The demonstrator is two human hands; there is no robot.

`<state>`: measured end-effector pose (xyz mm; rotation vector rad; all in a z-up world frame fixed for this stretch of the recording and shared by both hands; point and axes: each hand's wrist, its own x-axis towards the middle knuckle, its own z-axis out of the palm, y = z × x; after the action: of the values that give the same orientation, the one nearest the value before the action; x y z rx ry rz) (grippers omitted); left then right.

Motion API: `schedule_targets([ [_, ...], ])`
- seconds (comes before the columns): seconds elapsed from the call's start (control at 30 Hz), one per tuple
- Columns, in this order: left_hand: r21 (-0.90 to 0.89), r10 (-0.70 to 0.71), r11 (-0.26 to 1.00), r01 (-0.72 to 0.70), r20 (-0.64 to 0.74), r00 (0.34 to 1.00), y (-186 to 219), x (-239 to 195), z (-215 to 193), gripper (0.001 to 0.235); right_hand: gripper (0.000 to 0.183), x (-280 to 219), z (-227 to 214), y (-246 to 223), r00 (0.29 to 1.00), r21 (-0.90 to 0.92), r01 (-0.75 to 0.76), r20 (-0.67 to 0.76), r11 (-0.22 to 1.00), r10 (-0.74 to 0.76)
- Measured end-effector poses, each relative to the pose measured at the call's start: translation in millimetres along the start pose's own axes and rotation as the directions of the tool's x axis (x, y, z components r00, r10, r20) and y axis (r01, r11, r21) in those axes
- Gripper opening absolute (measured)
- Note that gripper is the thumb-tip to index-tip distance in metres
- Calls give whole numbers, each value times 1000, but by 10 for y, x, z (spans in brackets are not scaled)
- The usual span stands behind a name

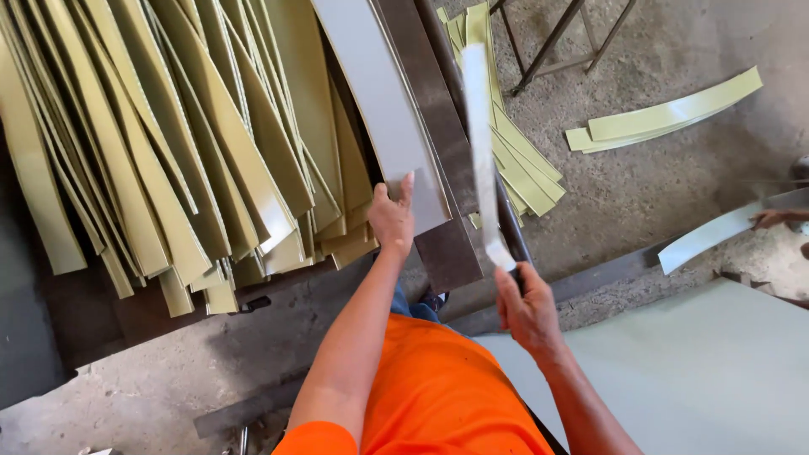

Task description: Scraping off excess material from the edges of curved panels using a hand tool.

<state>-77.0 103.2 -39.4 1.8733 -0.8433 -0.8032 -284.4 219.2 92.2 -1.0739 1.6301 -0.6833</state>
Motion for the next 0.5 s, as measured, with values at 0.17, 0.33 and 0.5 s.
schedule_targets([
  [0.17,56,32,998,-28,-75,997,-46,73,100,63,34,262,53,176,989,-84,123,-71,989,-129],
  [0.33,98,-49,994,47,13,999,17,101,46,65,37,716,126,846,874,-556,449,111,699,-473],
  [0.5,35,15,999,-13,-67,998,-41,109,131,65,45,337,103,-163,994,-120,85,-65,989,-93],
])
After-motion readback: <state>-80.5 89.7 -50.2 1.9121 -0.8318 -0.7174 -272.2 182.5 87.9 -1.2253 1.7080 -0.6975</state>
